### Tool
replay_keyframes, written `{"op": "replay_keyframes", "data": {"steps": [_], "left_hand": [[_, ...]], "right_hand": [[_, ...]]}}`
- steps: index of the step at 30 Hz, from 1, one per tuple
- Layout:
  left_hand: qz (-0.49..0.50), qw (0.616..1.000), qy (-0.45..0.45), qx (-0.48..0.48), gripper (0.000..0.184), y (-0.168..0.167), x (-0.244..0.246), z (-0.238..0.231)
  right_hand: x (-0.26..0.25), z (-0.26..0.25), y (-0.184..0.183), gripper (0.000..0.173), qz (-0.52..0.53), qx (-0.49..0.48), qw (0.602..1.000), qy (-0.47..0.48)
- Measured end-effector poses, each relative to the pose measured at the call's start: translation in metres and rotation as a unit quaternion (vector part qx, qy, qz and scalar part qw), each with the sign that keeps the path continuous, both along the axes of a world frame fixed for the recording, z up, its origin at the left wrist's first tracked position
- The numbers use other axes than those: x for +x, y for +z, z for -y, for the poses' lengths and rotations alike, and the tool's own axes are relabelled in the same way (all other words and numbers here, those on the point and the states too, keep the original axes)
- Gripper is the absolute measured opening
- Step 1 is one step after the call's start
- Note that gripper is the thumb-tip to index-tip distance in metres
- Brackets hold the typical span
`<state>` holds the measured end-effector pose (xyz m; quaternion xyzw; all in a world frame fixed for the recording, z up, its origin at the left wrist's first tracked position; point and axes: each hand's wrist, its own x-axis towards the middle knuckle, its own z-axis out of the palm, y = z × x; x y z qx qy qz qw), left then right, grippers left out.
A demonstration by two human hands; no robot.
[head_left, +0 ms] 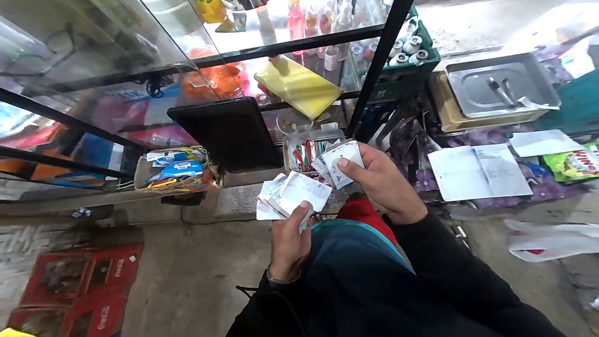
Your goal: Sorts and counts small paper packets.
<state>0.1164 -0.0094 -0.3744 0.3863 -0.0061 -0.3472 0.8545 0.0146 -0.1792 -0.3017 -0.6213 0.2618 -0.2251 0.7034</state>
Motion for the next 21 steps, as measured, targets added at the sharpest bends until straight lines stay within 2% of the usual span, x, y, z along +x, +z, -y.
{"op": "replay_keyframes", "data": {"steps": [10,21], "left_hand": [[0.014,1.0,0.005,0.016,0.039,-0.001,0.004,0.0],[0.005,1.0,0.012,0.019,0.042,-0.002,0.01,0.001]], "right_hand": [[0.003,-0.002,0.003,0.029,0.016,0.021,1.0,-0.011],[0.011,-0.001,0.001,0.028,0.02,0.02,1.0,-0.007]]}}
